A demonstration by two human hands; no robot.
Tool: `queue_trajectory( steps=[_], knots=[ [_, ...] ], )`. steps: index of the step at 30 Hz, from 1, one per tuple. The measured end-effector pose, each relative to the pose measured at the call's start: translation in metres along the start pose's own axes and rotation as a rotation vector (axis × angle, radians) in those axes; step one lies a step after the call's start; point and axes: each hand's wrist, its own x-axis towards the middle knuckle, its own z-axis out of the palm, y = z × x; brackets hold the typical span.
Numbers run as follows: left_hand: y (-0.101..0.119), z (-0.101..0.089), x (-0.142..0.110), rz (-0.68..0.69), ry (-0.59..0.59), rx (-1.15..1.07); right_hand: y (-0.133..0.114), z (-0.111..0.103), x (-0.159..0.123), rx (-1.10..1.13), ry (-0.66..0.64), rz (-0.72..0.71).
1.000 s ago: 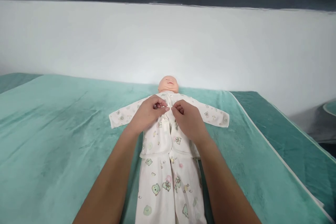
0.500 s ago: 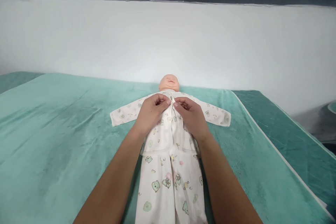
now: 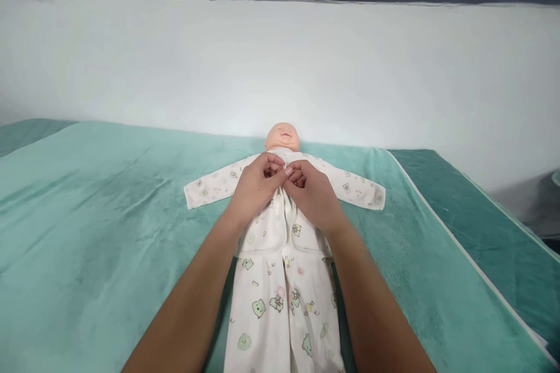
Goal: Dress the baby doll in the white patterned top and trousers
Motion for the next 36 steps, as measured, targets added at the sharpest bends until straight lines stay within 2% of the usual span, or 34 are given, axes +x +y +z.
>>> queue_trajectory(
  steps=[5, 12, 14, 18, 23, 26, 30, 33, 36],
  knots=[
    [-0.002, -0.001, 0.001, -0.015, -0.018, -0.084, -0.006, 0.001, -0.002, -0.139, -0.01, -0.009],
    [-0.004, -0.009, 0.003, -0.074, -0.082, -0.352, -0.004, -0.001, -0.002, -0.042, -0.038, 0.005],
    [-0.003, -0.012, 0.004, -0.079, -0.085, -0.302, -0.004, -0.004, -0.003, -0.063, -0.063, 0.01],
    [0.001, -0.019, 0.003, -0.03, -0.119, -0.066, -0.015, -0.017, -0.012, -0.181, -0.141, 0.033],
    [0.007, -0.028, -0.002, 0.054, -0.2, 0.178, -0.044, -0.024, -0.035, -0.525, -0.203, 0.087],
    [0.012, -0.035, -0.006, 0.022, -0.258, 0.223, -0.052, -0.022, -0.041, -0.631, -0.259, 0.101],
    [0.017, -0.044, -0.009, -0.058, -0.381, 0.266, -0.044, -0.028, -0.033, -0.444, -0.341, 0.127],
    [0.016, -0.047, -0.008, -0.011, -0.453, 0.283, -0.032, -0.035, -0.025, -0.127, -0.391, 0.191],
    [0.013, -0.044, -0.005, 0.057, -0.454, 0.321, -0.022, -0.036, -0.02, 0.15, -0.42, 0.2]
  ],
)
